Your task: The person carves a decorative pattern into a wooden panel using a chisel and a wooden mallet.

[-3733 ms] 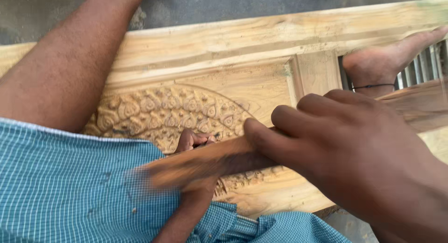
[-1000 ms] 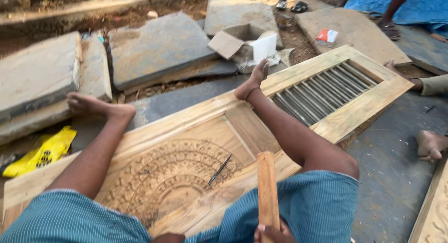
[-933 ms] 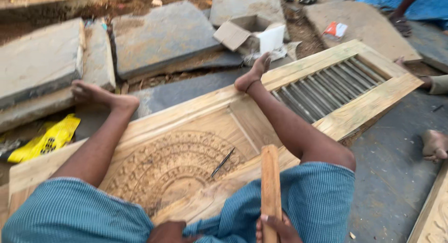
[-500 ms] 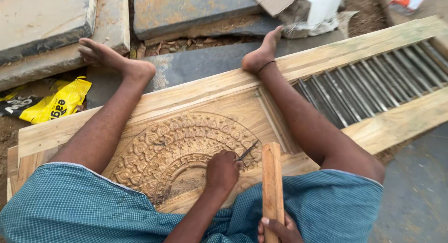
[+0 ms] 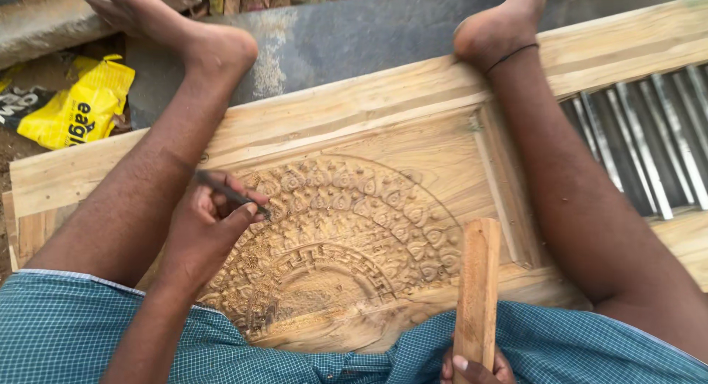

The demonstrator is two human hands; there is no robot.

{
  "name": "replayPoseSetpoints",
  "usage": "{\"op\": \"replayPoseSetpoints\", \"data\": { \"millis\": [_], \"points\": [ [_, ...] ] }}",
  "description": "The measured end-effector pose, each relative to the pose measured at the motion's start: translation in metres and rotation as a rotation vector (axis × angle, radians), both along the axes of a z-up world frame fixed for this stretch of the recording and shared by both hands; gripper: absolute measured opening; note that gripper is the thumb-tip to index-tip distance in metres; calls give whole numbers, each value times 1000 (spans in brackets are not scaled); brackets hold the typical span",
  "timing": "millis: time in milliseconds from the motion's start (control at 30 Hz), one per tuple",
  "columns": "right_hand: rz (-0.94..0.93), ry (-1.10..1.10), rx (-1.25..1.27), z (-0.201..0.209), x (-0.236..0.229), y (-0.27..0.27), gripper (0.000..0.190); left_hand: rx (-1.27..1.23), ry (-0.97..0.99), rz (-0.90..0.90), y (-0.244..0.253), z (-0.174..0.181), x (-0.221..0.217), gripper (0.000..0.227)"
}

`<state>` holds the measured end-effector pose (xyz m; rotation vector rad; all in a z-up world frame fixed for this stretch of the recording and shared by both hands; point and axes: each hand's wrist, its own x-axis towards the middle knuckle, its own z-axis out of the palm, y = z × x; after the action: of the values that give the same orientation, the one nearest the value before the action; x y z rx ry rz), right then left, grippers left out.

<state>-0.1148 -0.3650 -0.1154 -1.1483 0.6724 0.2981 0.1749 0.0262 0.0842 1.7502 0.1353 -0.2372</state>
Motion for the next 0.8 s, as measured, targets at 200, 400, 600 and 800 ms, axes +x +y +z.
{"op": "replayPoseSetpoints", "data": {
  "millis": [200,400,600,800],
  "points": [
    [-10,159,-70,26,7,17,57,178,236,2,-34,-43,-20,7],
    [22,156,8,36,12,5,57,140,-18,-148,-74,-43,-8,6],
    [76,-5,-221,83,33,-4,59,105,-318,-207,-121,-62,8,18],
    [299,-121,-601,158,63,-24,56,162,-265,-177,-122,-77,0,16]
  ]
}}
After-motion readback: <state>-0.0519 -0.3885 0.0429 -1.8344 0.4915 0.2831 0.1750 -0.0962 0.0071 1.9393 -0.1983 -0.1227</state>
